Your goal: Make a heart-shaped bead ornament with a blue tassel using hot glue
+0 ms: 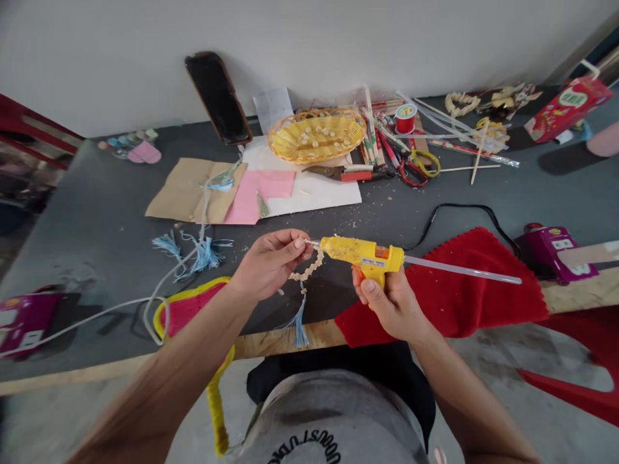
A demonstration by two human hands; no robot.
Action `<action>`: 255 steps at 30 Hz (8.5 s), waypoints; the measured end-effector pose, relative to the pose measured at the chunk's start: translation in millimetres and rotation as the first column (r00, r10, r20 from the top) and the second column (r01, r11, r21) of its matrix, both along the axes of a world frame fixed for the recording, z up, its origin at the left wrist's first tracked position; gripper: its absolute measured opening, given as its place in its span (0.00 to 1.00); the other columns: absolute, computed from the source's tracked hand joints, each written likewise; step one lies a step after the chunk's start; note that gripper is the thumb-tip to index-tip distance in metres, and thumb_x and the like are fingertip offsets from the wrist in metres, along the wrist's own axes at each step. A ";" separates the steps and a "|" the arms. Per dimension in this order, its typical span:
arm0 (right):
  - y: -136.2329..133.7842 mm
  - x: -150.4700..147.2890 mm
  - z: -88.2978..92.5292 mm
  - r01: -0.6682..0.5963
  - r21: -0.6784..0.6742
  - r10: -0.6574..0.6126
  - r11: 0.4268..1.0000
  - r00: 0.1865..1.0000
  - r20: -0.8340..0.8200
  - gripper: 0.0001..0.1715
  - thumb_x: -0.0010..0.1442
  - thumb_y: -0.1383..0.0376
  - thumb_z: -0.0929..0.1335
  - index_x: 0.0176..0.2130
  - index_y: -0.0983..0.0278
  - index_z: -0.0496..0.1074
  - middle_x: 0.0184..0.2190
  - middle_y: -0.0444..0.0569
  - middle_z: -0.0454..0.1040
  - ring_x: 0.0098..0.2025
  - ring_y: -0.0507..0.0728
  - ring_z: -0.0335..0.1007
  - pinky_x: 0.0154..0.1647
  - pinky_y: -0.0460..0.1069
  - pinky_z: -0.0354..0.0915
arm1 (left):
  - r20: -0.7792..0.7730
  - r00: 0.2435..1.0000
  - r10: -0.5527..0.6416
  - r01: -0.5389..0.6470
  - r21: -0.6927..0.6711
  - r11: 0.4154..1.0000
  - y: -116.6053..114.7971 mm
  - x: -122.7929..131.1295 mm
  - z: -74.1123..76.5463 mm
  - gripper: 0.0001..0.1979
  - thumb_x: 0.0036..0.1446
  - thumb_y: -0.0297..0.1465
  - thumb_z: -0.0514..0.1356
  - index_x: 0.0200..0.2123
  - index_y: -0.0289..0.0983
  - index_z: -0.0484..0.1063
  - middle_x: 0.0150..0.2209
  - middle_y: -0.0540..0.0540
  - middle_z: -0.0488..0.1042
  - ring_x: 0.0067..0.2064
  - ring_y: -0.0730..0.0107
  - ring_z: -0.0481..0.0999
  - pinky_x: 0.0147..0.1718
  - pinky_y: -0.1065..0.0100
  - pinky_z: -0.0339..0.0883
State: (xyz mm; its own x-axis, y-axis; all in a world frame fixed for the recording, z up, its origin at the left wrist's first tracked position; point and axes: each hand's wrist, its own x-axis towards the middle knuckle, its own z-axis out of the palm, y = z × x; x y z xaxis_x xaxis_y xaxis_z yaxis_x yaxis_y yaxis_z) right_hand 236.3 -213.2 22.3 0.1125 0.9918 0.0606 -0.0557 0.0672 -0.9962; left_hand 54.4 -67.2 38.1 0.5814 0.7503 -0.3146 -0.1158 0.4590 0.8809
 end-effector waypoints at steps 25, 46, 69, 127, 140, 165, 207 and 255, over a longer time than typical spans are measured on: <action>-3.0 -0.1 -1.0 -0.026 -0.031 0.026 0.999 0.999 0.023 0.13 0.68 0.56 0.63 0.39 0.61 0.69 0.25 0.43 0.65 0.25 0.50 0.60 0.24 0.48 0.57 | -0.060 0.998 0.033 -0.030 0.037 0.999 -2.8 0.0 5.3 0.17 0.40 0.42 0.74 0.27 0.36 0.78 0.24 0.51 0.73 0.28 0.77 0.66 0.29 0.72 0.59; -7.1 23.7 23.2 0.351 0.153 -0.206 0.924 0.118 0.971 0.12 0.65 0.57 0.66 0.38 0.63 0.72 0.33 0.52 0.76 0.34 0.58 0.70 0.29 0.50 0.56 | -0.350 0.935 0.052 -0.085 -0.080 0.993 -46.7 -83.9 -6.1 0.14 0.48 0.41 0.70 0.28 0.35 0.77 0.28 0.48 0.75 0.25 0.78 0.66 0.25 0.73 0.60; 10.2 -63.8 -13.5 -0.068 -0.059 0.089 0.996 0.861 0.501 0.03 0.65 0.67 0.66 0.38 0.60 0.71 0.38 0.48 0.73 0.40 0.53 0.72 0.42 0.49 0.71 | -0.360 0.933 -0.020 -0.022 -0.113 0.993 -50.4 -80.0 -10.3 0.15 0.52 0.42 0.66 0.29 0.36 0.74 0.27 0.50 0.74 0.18 0.81 0.66 0.16 0.76 0.56; 103.9 -55.8 3.9 -0.327 -0.152 0.344 0.933 0.933 0.101 0.04 0.57 0.73 0.68 0.31 0.65 0.70 0.27 0.42 0.74 0.28 0.48 0.73 0.31 0.45 0.70 | -0.450 0.566 0.691 0.221 0.890 0.399 -87.9 -49.4 -34.2 0.01 0.59 0.29 0.62 0.35 0.40 0.75 0.37 0.47 0.76 0.42 0.64 0.74 0.45 0.60 0.68; 109.0 -43.4 -2.6 -0.270 0.051 0.236 0.961 0.905 0.355 0.06 0.56 0.74 0.67 0.31 0.65 0.72 0.31 0.43 0.76 0.34 0.51 0.70 0.39 0.46 0.65 | -0.519 0.455 0.724 0.169 0.848 0.502 -83.9 -32.2 -45.6 0.04 0.60 0.32 0.61 0.32 0.40 0.72 0.44 0.43 0.71 0.52 0.58 0.69 0.56 0.51 0.59; 106.0 -41.9 -4.7 -0.299 0.106 0.265 0.948 0.930 0.254 0.09 0.55 0.77 0.65 0.29 0.64 0.69 0.33 0.44 0.76 0.35 0.51 0.69 0.40 0.47 0.64 | -0.516 0.463 0.721 0.232 0.855 0.463 -85.1 -28.3 -48.5 0.03 0.60 0.32 0.61 0.34 0.40 0.71 0.44 0.42 0.70 0.51 0.56 0.69 0.54 0.49 0.61; 101.6 -43.1 3.0 -0.371 -0.004 0.371 0.928 0.926 0.078 0.09 0.53 0.76 0.69 0.29 0.63 0.73 0.27 0.39 0.76 0.33 0.49 0.71 0.34 0.44 0.65 | -0.656 0.586 0.476 0.516 0.755 0.405 -47.5 -62.4 -35.7 0.06 0.57 0.39 0.64 0.36 0.45 0.77 0.49 0.45 0.74 0.57 0.50 0.68 0.58 0.44 0.63; 100.7 -44.0 -2.0 -0.400 0.100 0.382 0.911 0.910 0.161 0.05 0.58 0.75 0.68 0.32 0.67 0.71 0.29 0.40 0.73 0.32 0.46 0.67 0.35 0.43 0.64 | -0.650 0.614 0.447 0.531 0.760 0.376 -51.5 -62.3 -39.5 0.10 0.57 0.39 0.65 0.40 0.43 0.77 0.50 0.42 0.73 0.58 0.48 0.67 0.57 0.42 0.63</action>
